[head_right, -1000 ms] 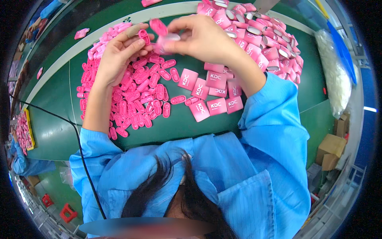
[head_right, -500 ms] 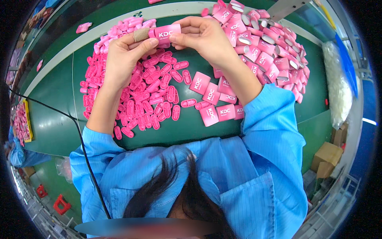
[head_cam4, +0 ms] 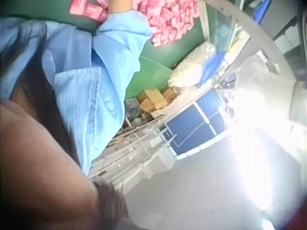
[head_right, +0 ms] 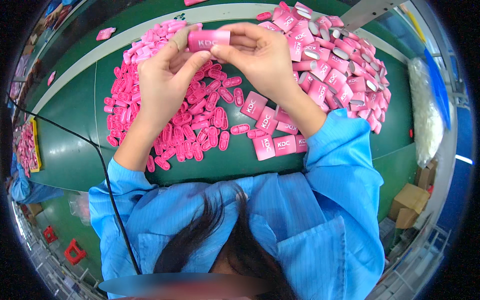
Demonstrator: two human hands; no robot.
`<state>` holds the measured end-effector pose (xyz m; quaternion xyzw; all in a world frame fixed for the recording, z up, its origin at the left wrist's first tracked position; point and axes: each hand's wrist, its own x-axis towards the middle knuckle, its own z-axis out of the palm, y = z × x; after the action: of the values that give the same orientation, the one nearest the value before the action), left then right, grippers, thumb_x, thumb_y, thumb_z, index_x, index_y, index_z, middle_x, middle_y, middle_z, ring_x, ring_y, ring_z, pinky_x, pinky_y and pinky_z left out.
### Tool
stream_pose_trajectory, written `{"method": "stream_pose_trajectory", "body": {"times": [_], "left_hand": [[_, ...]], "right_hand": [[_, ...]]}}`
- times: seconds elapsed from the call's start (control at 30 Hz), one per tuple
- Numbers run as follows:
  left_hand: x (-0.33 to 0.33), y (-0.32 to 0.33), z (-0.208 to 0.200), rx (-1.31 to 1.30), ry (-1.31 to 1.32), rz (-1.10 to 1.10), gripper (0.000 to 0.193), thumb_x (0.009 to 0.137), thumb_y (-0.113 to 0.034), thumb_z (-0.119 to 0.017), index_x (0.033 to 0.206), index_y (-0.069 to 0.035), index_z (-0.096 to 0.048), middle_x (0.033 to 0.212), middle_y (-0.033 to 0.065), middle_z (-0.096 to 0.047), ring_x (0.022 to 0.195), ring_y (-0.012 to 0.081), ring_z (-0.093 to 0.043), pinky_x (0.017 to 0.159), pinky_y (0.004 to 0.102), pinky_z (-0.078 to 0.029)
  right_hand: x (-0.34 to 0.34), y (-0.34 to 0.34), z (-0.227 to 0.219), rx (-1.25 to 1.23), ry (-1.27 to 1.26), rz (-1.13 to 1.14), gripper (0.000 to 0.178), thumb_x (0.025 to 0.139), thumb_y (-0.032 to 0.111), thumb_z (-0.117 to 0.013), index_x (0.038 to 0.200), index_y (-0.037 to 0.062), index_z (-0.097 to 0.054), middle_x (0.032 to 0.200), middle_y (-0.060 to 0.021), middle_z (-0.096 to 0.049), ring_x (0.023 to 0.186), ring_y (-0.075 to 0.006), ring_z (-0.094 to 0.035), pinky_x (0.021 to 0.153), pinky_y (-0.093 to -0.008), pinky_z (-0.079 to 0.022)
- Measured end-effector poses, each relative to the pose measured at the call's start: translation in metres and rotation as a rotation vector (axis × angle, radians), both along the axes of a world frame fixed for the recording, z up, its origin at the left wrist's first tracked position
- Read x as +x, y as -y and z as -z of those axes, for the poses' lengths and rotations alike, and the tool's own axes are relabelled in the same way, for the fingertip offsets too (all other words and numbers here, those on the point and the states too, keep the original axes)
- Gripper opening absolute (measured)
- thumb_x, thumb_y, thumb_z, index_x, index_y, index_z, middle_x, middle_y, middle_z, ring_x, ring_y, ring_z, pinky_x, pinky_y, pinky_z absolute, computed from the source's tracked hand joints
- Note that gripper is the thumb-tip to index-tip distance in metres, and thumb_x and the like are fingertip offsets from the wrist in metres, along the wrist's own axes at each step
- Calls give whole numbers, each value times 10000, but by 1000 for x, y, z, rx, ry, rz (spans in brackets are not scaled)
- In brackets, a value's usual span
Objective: The person assembles small electronic components by inserting a pink plastic piece into a larger pink plastic housing labeled 'KDC' by hand.
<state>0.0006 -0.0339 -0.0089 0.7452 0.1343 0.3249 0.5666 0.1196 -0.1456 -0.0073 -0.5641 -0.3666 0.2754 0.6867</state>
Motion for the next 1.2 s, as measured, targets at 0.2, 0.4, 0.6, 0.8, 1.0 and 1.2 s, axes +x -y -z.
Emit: {"method": "stream_pose_trajectory", "body": {"times": [0.2,0.4,0.6,0.8,1.0,1.2], "left_hand": [[6,-46,-1,-381,-67,72,296,787,-89,-642,1037,56,-577,874,112,-650,769,140,-627,695,223,-500],[-1,-68,0,-489,70,14,323,796,-77,-632,1086,34,-543,932,116,-628,794,153,-622,715,233,-500],[-1,-71,0,-564,132,41,271,803,-64,-614,1055,20,-557,911,94,-619,815,167,-618,741,264,-516],[2,-76,12,-611,228,53,241,807,-49,-605,1034,19,-562,930,100,-621,809,161,-619,733,256,-516],[3,-58,15,-551,135,97,260,810,-53,-607,1052,25,-554,917,97,-628,777,146,-619,713,236,-508],[7,-35,10,-480,71,186,288,807,-55,-610,1079,13,-542,957,111,-613,803,158,-614,718,247,-514]], "right_hand": [[21,-23,-7,-201,175,-84,323,817,175,-617,1048,-44,-562,924,-113,-632,788,-146,-619,688,-250,-508],[33,-39,27,-503,668,-189,240,824,230,-596,900,6,-632,764,-64,-637,700,-110,-579,658,-256,-458],[28,-45,10,-572,785,-133,257,799,254,-621,854,4,-633,717,-60,-632,662,-117,-581,627,-254,-457],[12,-67,18,-347,1005,-151,257,672,193,-704,846,26,-616,810,-101,-592,775,-196,-570,699,-301,-446],[12,-52,19,-325,599,-138,274,713,157,-685,913,-2,-587,836,-77,-602,762,-159,-593,668,-265,-467],[19,-7,1,-303,105,-148,292,770,156,-658,980,-20,-558,791,-68,-625,738,-112,-600,627,-216,-462]]}}
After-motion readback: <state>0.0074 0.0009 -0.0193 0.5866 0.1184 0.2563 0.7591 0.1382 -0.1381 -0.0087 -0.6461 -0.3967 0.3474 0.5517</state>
